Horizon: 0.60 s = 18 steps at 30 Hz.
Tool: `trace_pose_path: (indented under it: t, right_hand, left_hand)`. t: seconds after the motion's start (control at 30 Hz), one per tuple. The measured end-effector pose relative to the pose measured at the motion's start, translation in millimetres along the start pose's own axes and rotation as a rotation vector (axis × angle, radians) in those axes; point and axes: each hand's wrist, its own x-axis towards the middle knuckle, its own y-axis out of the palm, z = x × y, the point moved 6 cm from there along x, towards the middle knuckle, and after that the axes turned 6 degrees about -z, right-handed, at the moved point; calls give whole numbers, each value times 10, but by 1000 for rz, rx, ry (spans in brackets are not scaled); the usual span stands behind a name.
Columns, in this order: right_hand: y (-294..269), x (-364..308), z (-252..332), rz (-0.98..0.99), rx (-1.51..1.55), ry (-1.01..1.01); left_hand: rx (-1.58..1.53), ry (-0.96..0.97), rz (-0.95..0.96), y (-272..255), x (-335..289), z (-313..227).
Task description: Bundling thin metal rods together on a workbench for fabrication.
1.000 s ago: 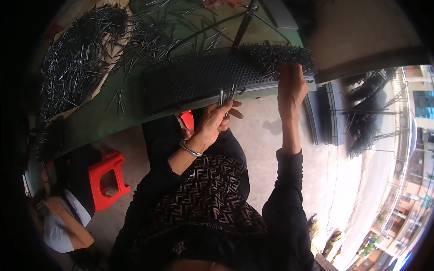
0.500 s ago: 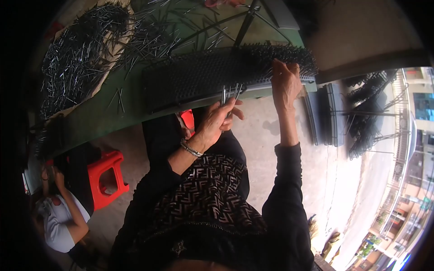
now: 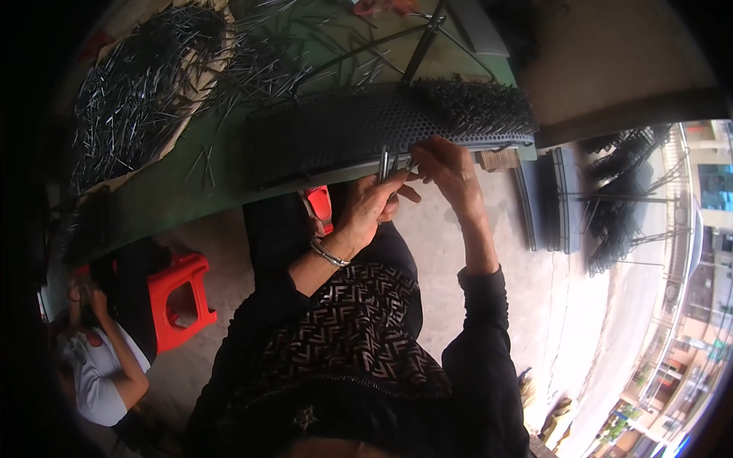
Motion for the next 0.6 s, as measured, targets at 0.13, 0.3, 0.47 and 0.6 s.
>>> trace_pose_path:
  t: [0.13,0.3,0.47,0.6]
  right_hand:
    - [-38,79,30,6,101,6]
    - [-256,328,358,-391,-142,-119]
    - [-288,650,372,-598,-355,-419]
    - [-221,776,360,-552,-352,-410]
  left_hand:
    - [-11,33,-25,-50,38,-3]
    - [-108,-83,-115,-299,72,33]
    - [-173,-82,-148,-249,168,79]
    - [-178,-65,-157,-322,169,168]
